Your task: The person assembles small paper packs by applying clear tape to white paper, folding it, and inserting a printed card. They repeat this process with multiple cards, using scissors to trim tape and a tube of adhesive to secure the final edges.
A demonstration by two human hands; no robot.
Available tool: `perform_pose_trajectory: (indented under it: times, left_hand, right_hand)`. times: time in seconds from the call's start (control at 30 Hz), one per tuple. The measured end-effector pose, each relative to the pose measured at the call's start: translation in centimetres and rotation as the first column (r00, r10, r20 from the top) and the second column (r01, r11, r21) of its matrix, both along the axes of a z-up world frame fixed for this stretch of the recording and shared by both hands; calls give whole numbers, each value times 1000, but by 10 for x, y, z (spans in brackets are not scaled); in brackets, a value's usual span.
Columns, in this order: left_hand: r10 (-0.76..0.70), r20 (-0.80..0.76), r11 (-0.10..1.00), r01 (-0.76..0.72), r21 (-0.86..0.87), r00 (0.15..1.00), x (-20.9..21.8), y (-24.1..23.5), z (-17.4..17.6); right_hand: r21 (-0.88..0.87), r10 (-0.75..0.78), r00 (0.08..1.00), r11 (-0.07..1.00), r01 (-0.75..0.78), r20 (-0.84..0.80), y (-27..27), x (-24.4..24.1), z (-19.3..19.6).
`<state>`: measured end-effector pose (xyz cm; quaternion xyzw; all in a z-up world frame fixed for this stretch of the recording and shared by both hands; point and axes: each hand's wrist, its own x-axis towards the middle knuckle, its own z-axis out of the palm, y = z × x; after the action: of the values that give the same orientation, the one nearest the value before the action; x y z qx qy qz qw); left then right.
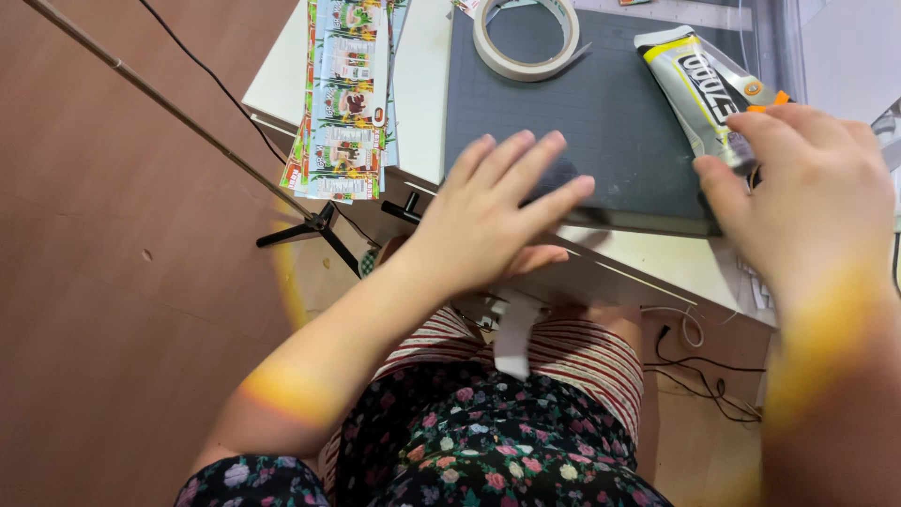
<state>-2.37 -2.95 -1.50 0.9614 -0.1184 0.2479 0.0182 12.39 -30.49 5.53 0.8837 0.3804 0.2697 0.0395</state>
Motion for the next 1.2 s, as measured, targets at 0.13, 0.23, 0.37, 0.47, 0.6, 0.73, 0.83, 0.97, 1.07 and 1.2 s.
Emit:
perform_pose_trajectory:
  times: [0.13, 0.23, 0.37, 0.47, 0.6, 0.73, 0.83, 0.97, 1.07, 1.2]
  left_hand:
    - [-456, 341, 773, 556, -305, 822, -46, -45, -87]
    - [-420, -345, 829, 200, -523, 839, -50, -61, -234]
    - [-1, -986, 997, -82, -15, 165, -38, -85, -225]
    - [48, -998, 999, 12, 48, 37, -39, -78, -203]
    - [49, -998, 999, 16, 49, 32, -40, -75, -201]
    - [-6, -994, 999, -39, -11, 109, -44, -70, -203]
    - [-174, -930, 969, -112, -220, 325, -55, -68, -233]
    - [-328, -598, 825, -87, -558, 731, -61, -45, -182]
    - [-285, -432, 745, -86, -661, 856, -59, -13, -118]
    - [-249, -230, 724, 23, -689, 941, -70, 18, -44]
  right_hand:
    - [164, 293, 951, 938, -305, 95, 27, -45, 8]
    - [312, 427, 904, 855, -415, 34, 40, -61, -3]
    - [407, 477, 879, 800, -441, 13, 36, -68, -27]
    - [420, 455, 889, 797, -433, 52, 31, -69, -28]
    - [474, 435, 898, 778, -411, 66, 23, -65, -32]
    - [544, 481, 875, 721, -429, 53, 31, -61, -34]
    - [560, 513, 858, 700, -444, 38, 39, -57, -34]
    - [588, 552, 834, 666, -458, 24, 51, -46, -31]
    - [577, 610, 790, 622, -530, 69, 69, -37, -19]
    - [541, 607, 790, 638, -548, 86, 89, -16, -16]
